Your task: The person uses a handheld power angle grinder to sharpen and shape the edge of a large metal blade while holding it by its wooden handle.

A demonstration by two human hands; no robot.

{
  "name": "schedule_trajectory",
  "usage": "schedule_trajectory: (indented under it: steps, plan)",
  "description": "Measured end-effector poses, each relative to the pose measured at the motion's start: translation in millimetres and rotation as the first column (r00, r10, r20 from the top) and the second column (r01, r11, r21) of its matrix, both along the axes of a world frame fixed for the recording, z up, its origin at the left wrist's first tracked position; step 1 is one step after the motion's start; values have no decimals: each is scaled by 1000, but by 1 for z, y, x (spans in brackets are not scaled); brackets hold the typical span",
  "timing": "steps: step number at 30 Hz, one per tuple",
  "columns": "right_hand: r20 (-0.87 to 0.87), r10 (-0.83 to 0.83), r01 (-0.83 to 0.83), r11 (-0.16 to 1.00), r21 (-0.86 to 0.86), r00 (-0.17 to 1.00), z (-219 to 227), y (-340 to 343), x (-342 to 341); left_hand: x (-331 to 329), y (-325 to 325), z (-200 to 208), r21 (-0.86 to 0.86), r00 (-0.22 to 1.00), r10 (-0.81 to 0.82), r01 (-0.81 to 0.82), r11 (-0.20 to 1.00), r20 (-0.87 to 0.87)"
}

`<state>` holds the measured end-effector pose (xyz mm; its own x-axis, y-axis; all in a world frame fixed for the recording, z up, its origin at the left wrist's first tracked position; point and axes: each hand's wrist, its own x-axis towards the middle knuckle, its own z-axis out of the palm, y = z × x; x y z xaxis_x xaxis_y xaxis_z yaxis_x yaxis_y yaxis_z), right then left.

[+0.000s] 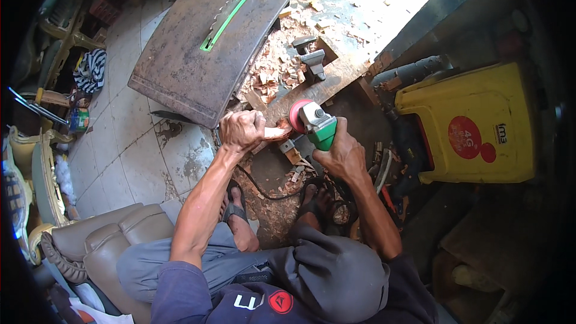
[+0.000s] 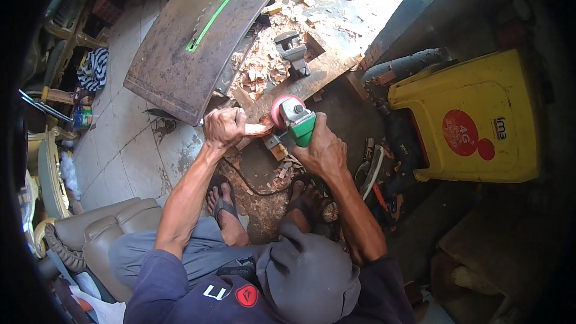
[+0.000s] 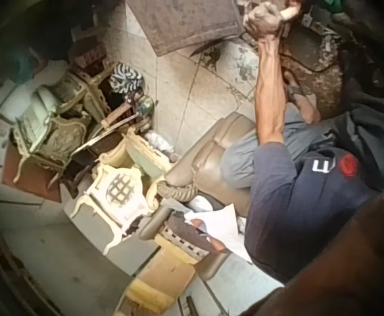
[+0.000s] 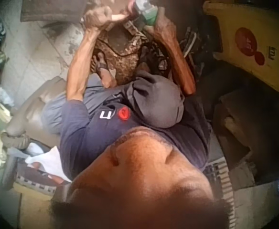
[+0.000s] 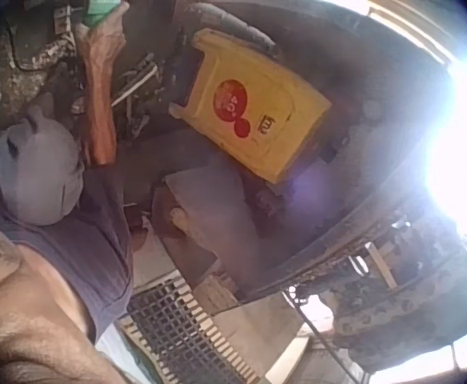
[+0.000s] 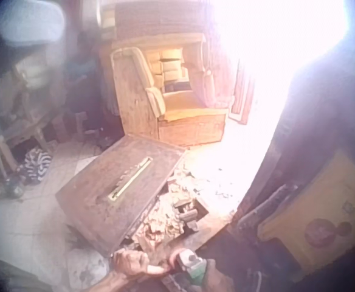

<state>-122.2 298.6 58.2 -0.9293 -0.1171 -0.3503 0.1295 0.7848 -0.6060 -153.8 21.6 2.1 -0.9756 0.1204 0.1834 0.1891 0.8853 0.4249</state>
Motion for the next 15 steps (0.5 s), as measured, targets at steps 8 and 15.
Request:
schedule_trajectory:
  steps: [8,15]
  plan:
    - [-5,-15,15,1000,16,1000,5,-7,5,1,7,6,-20,995,79,-78,997,67]
    - [-60,-47,46,999,-25,997,10,-20,19,3,10,5,-32,993,100,-98,995,58]
